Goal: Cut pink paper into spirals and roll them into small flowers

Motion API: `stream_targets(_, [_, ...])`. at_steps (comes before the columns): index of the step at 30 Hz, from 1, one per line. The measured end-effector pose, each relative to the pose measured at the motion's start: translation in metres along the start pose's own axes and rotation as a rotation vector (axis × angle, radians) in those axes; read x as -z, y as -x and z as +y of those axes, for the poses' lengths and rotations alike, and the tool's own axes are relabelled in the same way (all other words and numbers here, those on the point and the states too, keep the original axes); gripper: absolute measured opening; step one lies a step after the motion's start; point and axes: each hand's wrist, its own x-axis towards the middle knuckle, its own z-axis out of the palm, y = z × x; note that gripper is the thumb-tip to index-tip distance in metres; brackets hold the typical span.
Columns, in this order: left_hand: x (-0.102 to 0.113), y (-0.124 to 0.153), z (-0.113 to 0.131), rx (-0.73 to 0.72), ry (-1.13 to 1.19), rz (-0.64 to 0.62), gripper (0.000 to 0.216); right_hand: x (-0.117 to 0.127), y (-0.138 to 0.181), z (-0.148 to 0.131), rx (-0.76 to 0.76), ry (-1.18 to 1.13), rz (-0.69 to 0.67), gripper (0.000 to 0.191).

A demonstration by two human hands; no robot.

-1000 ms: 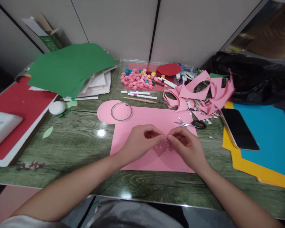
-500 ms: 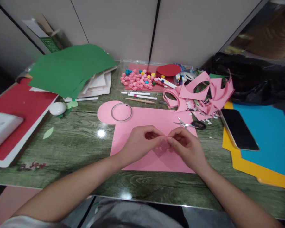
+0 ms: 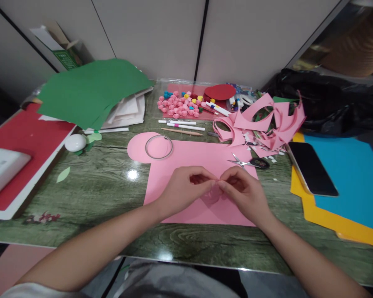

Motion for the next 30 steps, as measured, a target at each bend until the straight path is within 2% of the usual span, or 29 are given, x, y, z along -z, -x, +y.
stream_targets(18, [0.0016,-0.0005,-0.0024,-0.01,0.057,-0.07,0.014,0.0026,-0.0019,-0.0039,0.034,0.037,0.014,0.011])
stream_targets(22, [0.0021,-0.0002,-0.0012,0.006,0.099,-0.09,0.015,0.0038,-0.0029,-0.0026,0.097,0.102,0.01,0.011])
stream_targets(26, [0.0017,-0.0002,0.0003,0.061,0.105,-0.083,0.016,0.0042,-0.003,-0.0006,0.173,0.145,0.094,0.013])
stream_targets(30, [0.0006,-0.0013,-0.0022,0.058,0.143,-0.049,0.017,0.004,-0.0029,-0.0008,0.197,0.164,0.152,0.01])
